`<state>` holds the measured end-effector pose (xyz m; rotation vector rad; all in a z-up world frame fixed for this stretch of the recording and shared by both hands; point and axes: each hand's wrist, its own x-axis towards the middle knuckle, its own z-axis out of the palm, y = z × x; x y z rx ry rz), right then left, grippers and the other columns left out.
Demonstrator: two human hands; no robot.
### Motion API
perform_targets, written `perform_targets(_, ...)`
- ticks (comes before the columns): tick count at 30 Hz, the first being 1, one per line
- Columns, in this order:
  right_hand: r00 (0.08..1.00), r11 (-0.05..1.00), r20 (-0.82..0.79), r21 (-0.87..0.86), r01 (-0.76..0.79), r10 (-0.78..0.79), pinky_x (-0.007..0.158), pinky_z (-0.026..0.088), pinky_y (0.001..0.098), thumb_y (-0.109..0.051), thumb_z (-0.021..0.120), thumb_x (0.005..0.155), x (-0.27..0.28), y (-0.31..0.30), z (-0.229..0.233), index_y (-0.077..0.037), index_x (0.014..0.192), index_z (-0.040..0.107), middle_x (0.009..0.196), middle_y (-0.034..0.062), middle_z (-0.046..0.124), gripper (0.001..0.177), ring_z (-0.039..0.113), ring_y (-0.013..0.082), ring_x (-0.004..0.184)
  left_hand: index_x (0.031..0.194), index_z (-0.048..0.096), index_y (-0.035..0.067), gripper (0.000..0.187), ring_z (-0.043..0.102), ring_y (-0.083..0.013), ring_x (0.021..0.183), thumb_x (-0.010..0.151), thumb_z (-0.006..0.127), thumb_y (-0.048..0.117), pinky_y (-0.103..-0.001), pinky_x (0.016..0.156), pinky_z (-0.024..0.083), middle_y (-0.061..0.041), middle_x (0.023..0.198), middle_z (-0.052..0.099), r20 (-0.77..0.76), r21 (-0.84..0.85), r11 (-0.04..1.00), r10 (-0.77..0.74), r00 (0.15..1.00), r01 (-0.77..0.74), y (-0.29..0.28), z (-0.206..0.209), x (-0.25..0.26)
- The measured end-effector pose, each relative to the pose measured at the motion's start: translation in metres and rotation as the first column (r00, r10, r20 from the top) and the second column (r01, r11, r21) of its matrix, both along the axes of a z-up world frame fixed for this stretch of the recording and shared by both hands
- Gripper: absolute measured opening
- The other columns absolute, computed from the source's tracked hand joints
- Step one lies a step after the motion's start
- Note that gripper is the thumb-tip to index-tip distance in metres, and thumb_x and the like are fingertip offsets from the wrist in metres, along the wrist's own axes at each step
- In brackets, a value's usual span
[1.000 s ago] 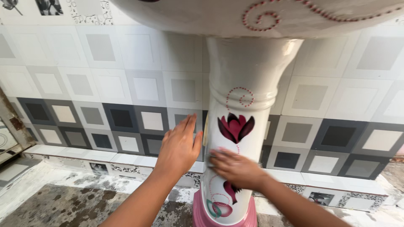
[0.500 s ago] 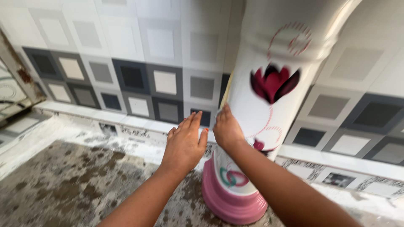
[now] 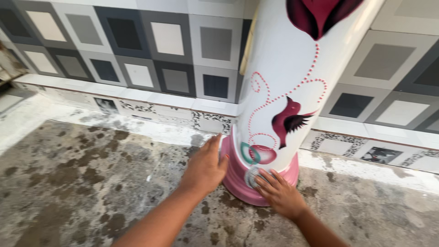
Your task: The person scrubs the tiled wall and pedestal sink with a cloth, moving from the wall to the sink basin and then the pedestal base. The person rinses the cloth in the sink and continues scrubbing the sink and pedestal.
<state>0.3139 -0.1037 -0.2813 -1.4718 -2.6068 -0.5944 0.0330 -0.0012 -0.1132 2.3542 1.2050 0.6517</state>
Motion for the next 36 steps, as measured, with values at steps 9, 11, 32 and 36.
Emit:
perform_targets(9,-0.370,0.569,-0.918,-0.383,0.728,-0.145,0.122,0.018,0.0462,-0.043,0.029,0.108,-0.035,0.052,-0.081,-0.001,0.153,0.040,0.160,0.0225,0.035,0.063,0.027,0.0382,0.149,0.160,-0.011,0.003,0.139,0.022,-0.0343,0.154,0.073,0.081,0.060,-0.050,0.121,0.029,-0.018,0.170,0.008,0.002,-0.383,0.916,0.130,0.992,-0.119,-0.035,-0.072,0.104)
perform_targets(11,-0.518,0.549,-0.850,-0.481,0.684,-0.100,0.117,0.031,0.0450,-0.048,0.031,0.107,-0.005,0.068,-0.061,-0.001,0.145,0.052,0.149,0.0211,0.051,0.064,0.046,0.0359,0.138,0.157,-0.014,0.001,0.142,0.016,-0.0359,0.155,0.072,0.081,0.065,-0.049,0.123,0.025,-0.017,0.170,0.001,-0.012,-0.346,0.919,0.198,0.980,-0.190,-0.036,-0.070,0.114)
perform_targets(32,-0.218,0.582,-0.922,-0.373,0.722,-0.321,0.119,0.022,0.0454,-0.044,0.033,0.107,0.008,0.037,-0.049,-0.003,0.151,0.045,0.163,0.0217,0.032,0.061,0.028,0.0370,0.150,0.151,-0.022,-0.013,0.142,-0.005,-0.0384,0.157,0.081,0.051,0.086,-0.066,0.121,0.013,-0.025,0.167,-0.017,-0.355,-0.272,0.949,0.054,0.933,-0.158,-0.027,-0.077,0.118)
perform_targets(36,-0.316,0.845,-0.904,-0.396,0.359,-0.289,0.113,0.040,0.0366,-0.035,0.034,0.104,0.095,0.078,-0.035,-0.004,0.146,0.051,0.149,0.0164,0.057,0.055,0.056,0.0308,0.134,0.151,-0.023,-0.012,0.141,-0.009,-0.0401,0.156,0.082,0.050,0.086,-0.067,0.120,0.010,-0.027,0.166,-0.019,-0.379,-0.295,0.946,0.013,0.925,-0.134,-0.028,-0.080,0.121)
